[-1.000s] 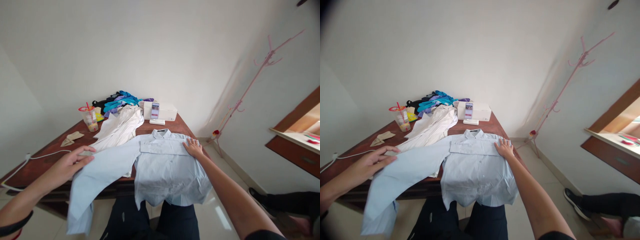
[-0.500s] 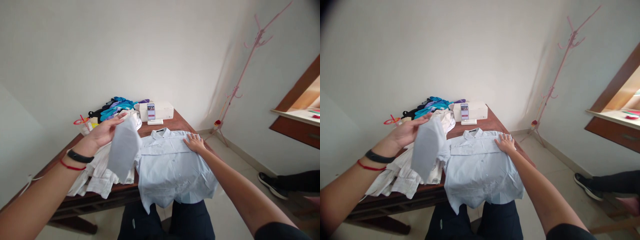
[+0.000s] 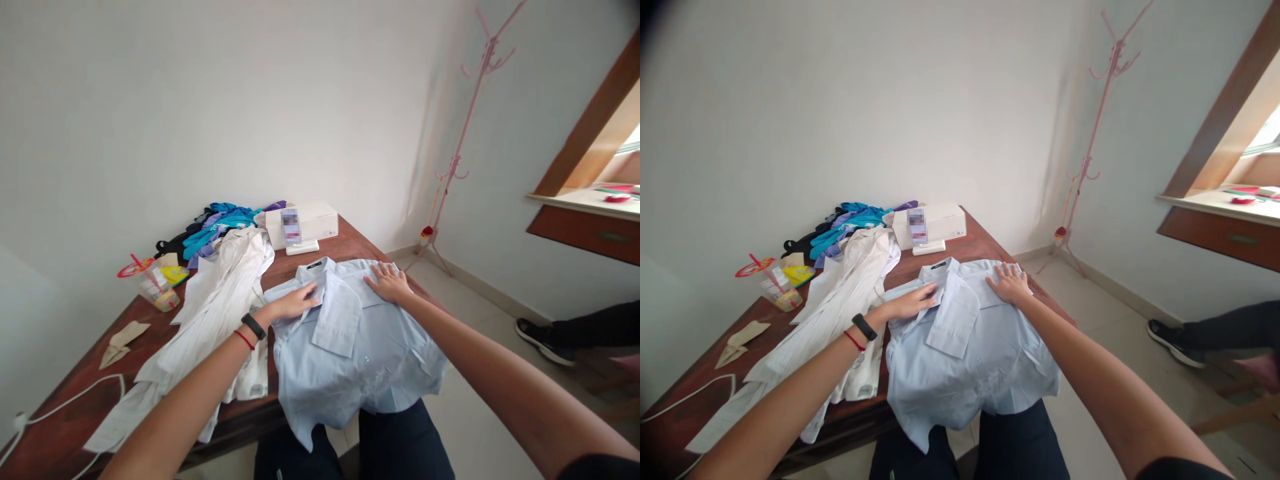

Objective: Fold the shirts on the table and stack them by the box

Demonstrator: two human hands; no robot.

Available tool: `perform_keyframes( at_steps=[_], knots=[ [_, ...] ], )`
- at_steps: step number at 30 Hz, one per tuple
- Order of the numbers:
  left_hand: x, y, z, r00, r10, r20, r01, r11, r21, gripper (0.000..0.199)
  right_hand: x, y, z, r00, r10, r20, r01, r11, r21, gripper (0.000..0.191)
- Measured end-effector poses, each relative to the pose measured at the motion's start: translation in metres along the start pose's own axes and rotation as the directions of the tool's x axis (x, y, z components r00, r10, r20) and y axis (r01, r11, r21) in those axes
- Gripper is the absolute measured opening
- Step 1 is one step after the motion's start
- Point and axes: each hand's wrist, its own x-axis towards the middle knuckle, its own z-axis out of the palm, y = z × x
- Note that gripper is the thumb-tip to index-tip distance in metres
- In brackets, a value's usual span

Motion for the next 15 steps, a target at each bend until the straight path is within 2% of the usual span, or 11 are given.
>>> perform_keyframes(
  at_steps=[3,8,11,13,15],
  knots=[
    [-0.002,-0.011,0.001,0.999,0.037,0.002,-0.037,0.997,0.071,0.068,0.005,0.003,0.004,1.0,-0.001,0.011,0.001,1.0,-0.007,0.083],
    [-0.009,-0.018,0.007,0.995,0.073,-0.069,-0.077,0.995,-0.063,0.061,0.007,0.005,0.005,0.999,0.009,0.034,-0.008,0.999,-0.042,0.084],
    [-0.013,-0.02,0.019,0.986,0.136,-0.094,-0.139,0.99,-0.027,0.06,0.005,0.001,-0.001,0.998,0.023,0.054,-0.018,0.995,-0.1,0.081],
    [-0.014,-0.019,0.026,0.978,0.189,-0.087,-0.184,0.981,0.06,0.059,0.0,-0.006,-0.009,1.0,0.007,0.021,-0.004,0.986,-0.167,0.077],
    [-0.015,-0.018,0.03,0.975,0.209,-0.077,-0.198,0.972,0.129,0.06,-0.01,-0.02,-0.022,0.993,-0.075,-0.086,0.052,0.969,-0.242,0.067]
  ],
)
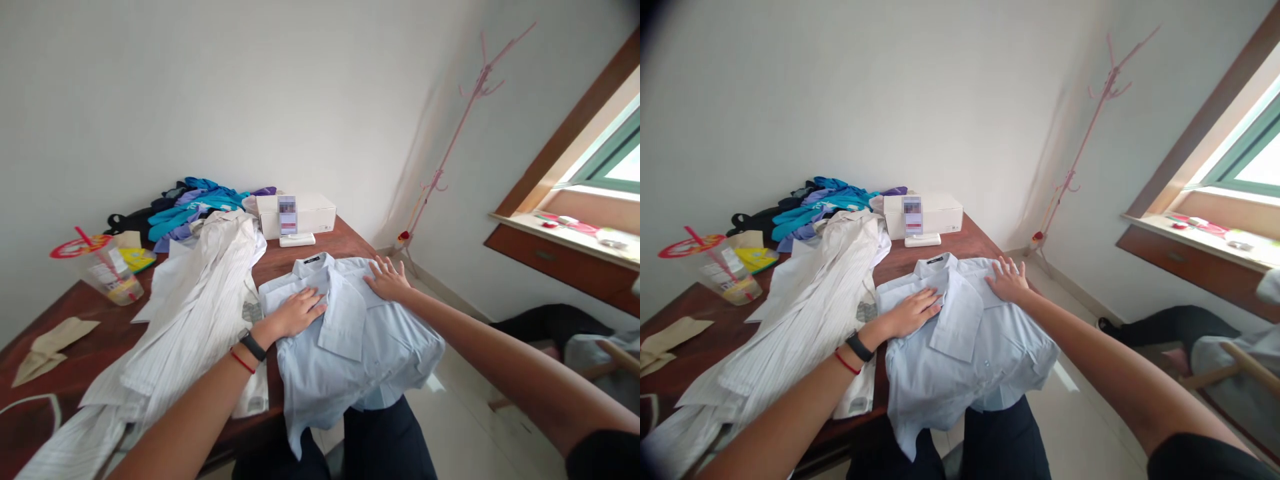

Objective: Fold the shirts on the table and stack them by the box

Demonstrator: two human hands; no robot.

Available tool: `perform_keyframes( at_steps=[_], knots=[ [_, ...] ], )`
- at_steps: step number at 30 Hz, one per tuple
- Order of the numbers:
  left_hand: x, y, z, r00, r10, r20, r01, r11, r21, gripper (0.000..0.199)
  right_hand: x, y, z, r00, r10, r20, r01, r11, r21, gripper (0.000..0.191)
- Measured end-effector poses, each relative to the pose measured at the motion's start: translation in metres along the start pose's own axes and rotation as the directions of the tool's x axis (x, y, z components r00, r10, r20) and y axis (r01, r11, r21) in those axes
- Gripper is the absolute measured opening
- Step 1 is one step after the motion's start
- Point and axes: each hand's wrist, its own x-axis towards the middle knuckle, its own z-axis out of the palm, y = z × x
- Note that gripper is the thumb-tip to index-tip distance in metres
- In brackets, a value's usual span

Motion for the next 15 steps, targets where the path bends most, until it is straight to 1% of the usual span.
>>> perform_keyframes(
  at_steps=[1,3,4,6,7,9,10,12,13,15],
  knots=[
    [0.0,0.001,0.001,1.0,0.0,0.002,0.0,1.0,0.017,0.061,-0.008,-0.008,-0.01,0.995,-0.046,-0.083,0.045,0.999,-0.023,0.062],
    [-0.001,0.002,0.002,1.0,-0.007,-0.002,0.007,1.0,0.024,0.063,-0.031,-0.029,-0.03,0.961,-0.149,-0.232,0.151,0.988,-0.007,0.048],
    [-0.002,0.002,0.003,1.0,-0.008,-0.006,0.008,1.0,0.026,0.064,-0.048,-0.042,-0.038,0.948,-0.187,-0.257,0.206,0.977,0.048,0.041],
    [-0.002,0.001,0.005,1.0,-0.004,-0.018,0.004,0.999,0.035,0.064,-0.087,-0.067,-0.05,0.935,-0.273,-0.228,0.319,0.928,0.195,0.032],
    [-0.002,0.0,0.006,1.0,0.005,-0.029,-0.004,0.999,0.045,0.064,-0.107,-0.079,-0.052,0.922,-0.333,-0.195,0.375,0.893,0.248,0.03],
    [-0.002,-0.003,0.01,0.998,0.039,-0.058,-0.035,0.997,0.073,0.061,-0.143,-0.096,-0.053,0.889,-0.436,-0.139,0.458,0.843,0.282,0.025],
    [-0.001,-0.005,0.012,0.996,0.06,-0.072,-0.053,0.995,0.089,0.059,-0.157,-0.102,-0.052,0.876,-0.471,-0.107,0.481,0.831,0.279,0.029],
    [0.001,-0.009,0.015,0.991,0.1,-0.087,-0.089,0.989,0.12,0.054,-0.174,-0.109,-0.05,0.867,-0.496,-0.056,0.492,0.83,0.263,0.04],
    [0.002,-0.011,0.016,0.99,0.109,-0.09,-0.097,0.987,0.13,0.053,-0.177,-0.111,-0.049,0.868,-0.495,-0.038,0.487,0.836,0.253,0.041],
    [0.003,-0.014,0.017,0.989,0.115,-0.095,-0.101,0.985,0.141,0.052,-0.177,-0.113,-0.048,0.875,-0.483,-0.018,0.474,0.849,0.234,0.029]
  ],
)
